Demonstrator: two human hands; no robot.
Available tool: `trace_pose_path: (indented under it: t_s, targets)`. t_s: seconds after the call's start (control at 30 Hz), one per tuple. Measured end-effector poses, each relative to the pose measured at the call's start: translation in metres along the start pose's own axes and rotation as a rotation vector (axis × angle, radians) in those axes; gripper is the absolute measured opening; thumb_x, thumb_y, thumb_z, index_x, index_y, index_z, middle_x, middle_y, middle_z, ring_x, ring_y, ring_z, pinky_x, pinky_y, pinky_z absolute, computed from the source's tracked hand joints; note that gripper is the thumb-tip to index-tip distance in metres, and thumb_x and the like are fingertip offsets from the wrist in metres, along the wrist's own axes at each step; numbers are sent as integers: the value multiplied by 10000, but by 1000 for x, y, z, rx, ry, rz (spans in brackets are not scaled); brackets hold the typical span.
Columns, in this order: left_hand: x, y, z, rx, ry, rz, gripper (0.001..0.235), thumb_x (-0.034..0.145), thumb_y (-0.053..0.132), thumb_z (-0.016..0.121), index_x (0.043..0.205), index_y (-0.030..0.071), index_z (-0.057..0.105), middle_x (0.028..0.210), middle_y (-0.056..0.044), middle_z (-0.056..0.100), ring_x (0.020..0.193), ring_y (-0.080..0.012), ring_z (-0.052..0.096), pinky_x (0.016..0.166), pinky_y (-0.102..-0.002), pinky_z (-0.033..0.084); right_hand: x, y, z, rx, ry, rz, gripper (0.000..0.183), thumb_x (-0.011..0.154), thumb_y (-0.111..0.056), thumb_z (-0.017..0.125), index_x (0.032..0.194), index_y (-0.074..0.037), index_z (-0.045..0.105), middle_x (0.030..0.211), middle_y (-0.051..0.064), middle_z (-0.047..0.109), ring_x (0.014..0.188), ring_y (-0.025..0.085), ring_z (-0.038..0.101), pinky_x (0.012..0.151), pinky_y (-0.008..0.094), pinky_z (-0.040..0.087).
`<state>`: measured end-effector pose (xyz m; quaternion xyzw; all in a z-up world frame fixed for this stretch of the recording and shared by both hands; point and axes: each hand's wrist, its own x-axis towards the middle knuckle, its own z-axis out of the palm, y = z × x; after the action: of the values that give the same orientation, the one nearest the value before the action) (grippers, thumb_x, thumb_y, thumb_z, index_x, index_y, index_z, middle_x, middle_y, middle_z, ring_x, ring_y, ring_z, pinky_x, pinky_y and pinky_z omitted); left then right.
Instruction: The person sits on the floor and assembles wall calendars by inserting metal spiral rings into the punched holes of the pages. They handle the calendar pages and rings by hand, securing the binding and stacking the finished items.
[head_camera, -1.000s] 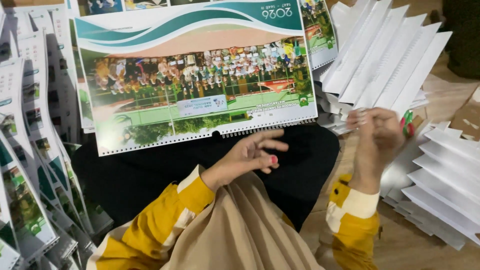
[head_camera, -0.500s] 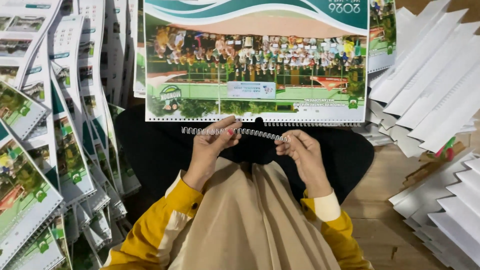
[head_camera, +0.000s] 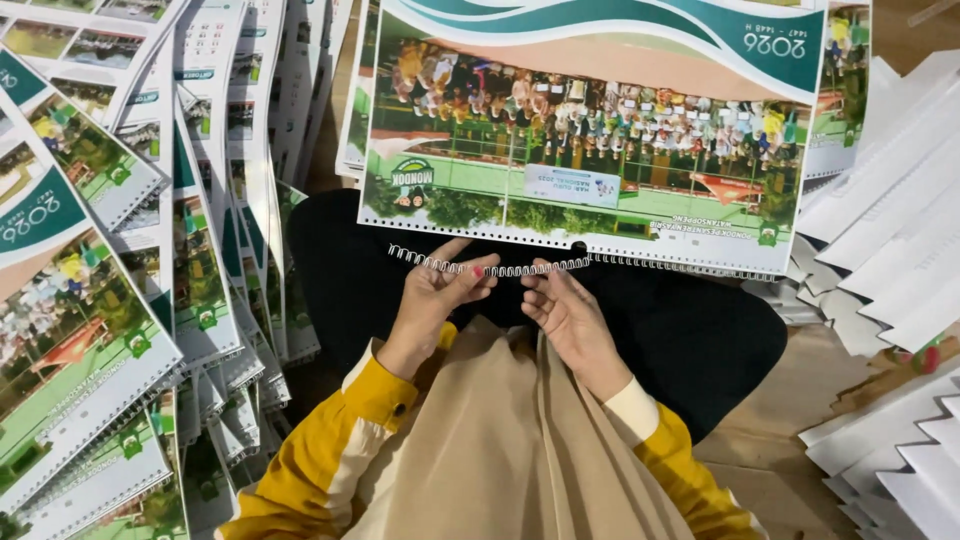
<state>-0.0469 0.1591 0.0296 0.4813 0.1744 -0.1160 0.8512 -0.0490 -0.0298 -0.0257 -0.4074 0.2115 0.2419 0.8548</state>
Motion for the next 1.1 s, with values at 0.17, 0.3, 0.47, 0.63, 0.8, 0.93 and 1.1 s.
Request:
trace_pose_path:
  t_s: [0.17,0.3,0.47,0.63,0.8,0.93,1.1]
  targets:
    - [10,3,-16,-39,67,21,469,813,46,605,1209,-104,404,1037,-297,590,809,-270,663,717,-321,566,5,-7,29,90,55,-33,255,864,-211,549,1036,-26,590,951,182,644,803,249,664,751,381,556]
    - [17,4,-17,-35,48,5,466,807,34,608,1200,-115,407,994,-294,606,783,-273,666,699,-312,568,18,0,25,137,56,-28,143,857,-215,570,915,-89,606,936,207,645,805,284,667,756,410,557]
    - [33,-14,-37,-70,114,10,329,818,62,630,1045,-121,478,880,-264,637,756,-298,668,715,-369,568,3,-11,51,62,144,-146,113,852,-151,575,801,-57,542,868,223,651,740,288,675,709,397,573]
    - [26,0,-28,-97,209,-17,306,804,69,644,942,-134,461,812,-252,636,728,-317,666,715,-388,561,-1,-10,62,-23,188,-192,123,854,-129,574,820,-27,516,830,239,649,700,291,677,668,397,579]
    - [26,11,-26,-92,262,-10,269,806,78,646,876,-103,459,795,-256,634,729,-332,664,719,-382,562,4,-12,72,-71,196,-211,176,853,-149,593,811,-8,497,805,233,650,666,274,676,636,391,582]
    - [30,11,-25,-61,266,-33,331,803,122,662,879,-118,446,781,-267,632,711,-312,668,712,-363,562,8,-13,72,-87,240,-233,218,839,-164,619,773,-11,480,779,233,649,627,271,671,619,396,581]
    - [35,2,-29,-96,293,-37,380,786,150,690,848,-126,437,764,-273,619,709,-321,666,694,-361,568,12,-9,65,-112,241,-236,225,839,-158,627,773,-10,471,763,236,643,611,272,668,600,401,584]
